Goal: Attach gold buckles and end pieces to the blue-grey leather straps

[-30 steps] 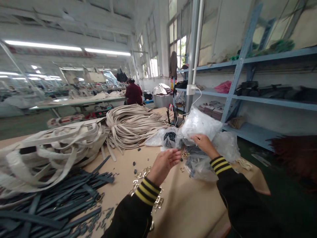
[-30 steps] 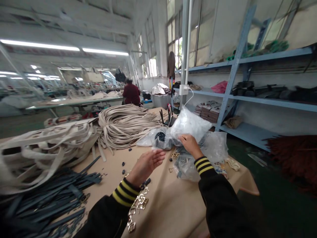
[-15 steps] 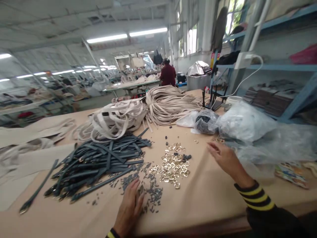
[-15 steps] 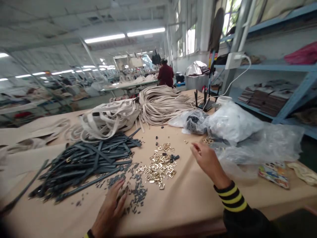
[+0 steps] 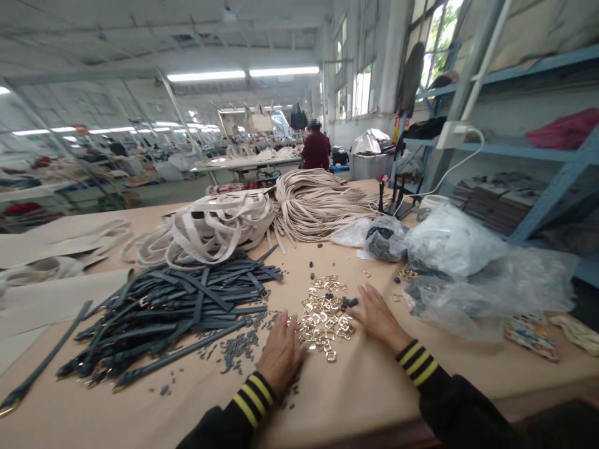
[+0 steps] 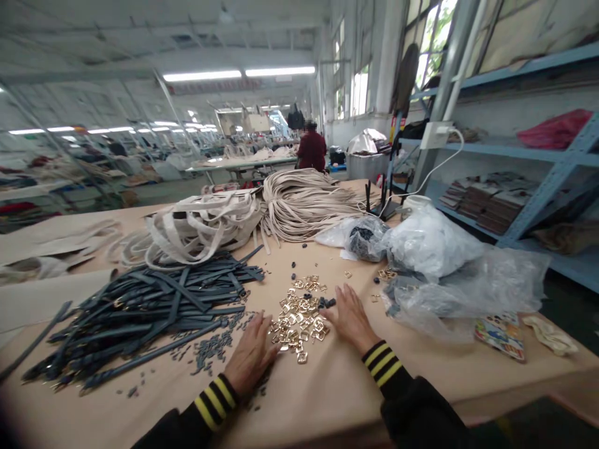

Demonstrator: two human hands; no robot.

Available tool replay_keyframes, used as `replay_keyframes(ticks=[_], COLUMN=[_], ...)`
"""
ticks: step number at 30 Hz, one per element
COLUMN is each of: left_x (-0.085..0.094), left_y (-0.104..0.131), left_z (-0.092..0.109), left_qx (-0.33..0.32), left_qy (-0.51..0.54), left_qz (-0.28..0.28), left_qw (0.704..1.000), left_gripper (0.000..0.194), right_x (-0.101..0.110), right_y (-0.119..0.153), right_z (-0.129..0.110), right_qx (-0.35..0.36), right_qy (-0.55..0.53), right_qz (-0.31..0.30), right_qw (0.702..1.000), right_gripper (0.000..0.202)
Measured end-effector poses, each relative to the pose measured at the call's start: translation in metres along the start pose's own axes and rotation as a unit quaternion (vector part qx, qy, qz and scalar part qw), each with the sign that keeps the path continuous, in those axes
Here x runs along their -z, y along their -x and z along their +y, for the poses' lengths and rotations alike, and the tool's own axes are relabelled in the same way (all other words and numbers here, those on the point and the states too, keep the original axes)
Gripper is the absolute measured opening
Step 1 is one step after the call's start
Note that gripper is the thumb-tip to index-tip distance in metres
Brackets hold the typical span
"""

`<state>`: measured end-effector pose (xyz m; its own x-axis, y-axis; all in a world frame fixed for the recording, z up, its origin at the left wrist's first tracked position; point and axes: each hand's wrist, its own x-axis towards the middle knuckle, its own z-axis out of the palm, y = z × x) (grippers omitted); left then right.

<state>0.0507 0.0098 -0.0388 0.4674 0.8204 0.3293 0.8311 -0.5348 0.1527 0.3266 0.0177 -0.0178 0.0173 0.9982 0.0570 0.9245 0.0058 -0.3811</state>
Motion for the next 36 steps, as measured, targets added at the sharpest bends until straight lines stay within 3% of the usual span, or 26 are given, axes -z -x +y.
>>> replay_keyframes(ticks=[5, 8, 11, 14, 17, 24, 26, 30, 33, 36], left_x=[-0.022, -0.027, -0.026, -0.024, -0.023, -0.025, -0.026, -0.027, -0.027, -0.029], left_y=[-0.026, -0.028, -0.028, -0.027, -0.027, -0.028, -0.028, -0.030, -0.030, -0.029], left_z=[-0.003, -0.004, -0.009, -0.015, -0.018, -0.017, -0.019, -0.020, -0.020, -0.022], left_qx=[-0.010, -0.024, -0.033, -0.041, -0.046, -0.072, -0.077, -0.083, -0.087, -0.089], left_qy=[0.019, 0.028, 0.041, 0.066, 0.077, 0.075, 0.078, 0.079, 0.082, 0.077], left_qz=[0.020, 0.039, 0.058, 0.061, 0.054, 0.064, 0.067, 0.081, 0.087, 0.074], left_qw=[1.000, 0.999, 0.997, 0.995, 0.995, 0.993, 0.992, 0.990, 0.989, 0.990], left_gripper=[0.051, 0.051, 0.049, 0.046, 0.044, 0.041, 0.040, 0.039, 0.039, 0.040], right_x=[0.005, -0.001, 0.004, 0.023, 0.036, 0.009, 0.009, 0.032, 0.050, 0.054], right_y=[-0.050, -0.068, -0.071, -0.064, -0.060, -0.064, -0.061, -0.038, -0.019, -0.009], right_z=[0.010, 0.001, 0.004, 0.023, 0.029, -0.040, -0.046, -0.010, 0.031, 0.052], right_qx=[-0.066, -0.051, -0.029, -0.050, -0.043, 0.025, 0.029, -0.041, -0.108, -0.136], right_qy=[-0.007, -0.014, -0.016, -0.010, -0.013, -0.023, -0.024, 0.004, 0.040, 0.062], right_qz=[0.033, 0.036, 0.057, 0.098, 0.095, 0.063, 0.066, 0.079, 0.060, 0.030], right_qw=[0.997, 0.998, 0.998, 0.994, 0.994, 0.997, 0.997, 0.996, 0.992, 0.988], right_gripper=[0.070, 0.061, 0.049, 0.042, 0.034, 0.025, 0.027, 0.029, 0.021, 0.014])
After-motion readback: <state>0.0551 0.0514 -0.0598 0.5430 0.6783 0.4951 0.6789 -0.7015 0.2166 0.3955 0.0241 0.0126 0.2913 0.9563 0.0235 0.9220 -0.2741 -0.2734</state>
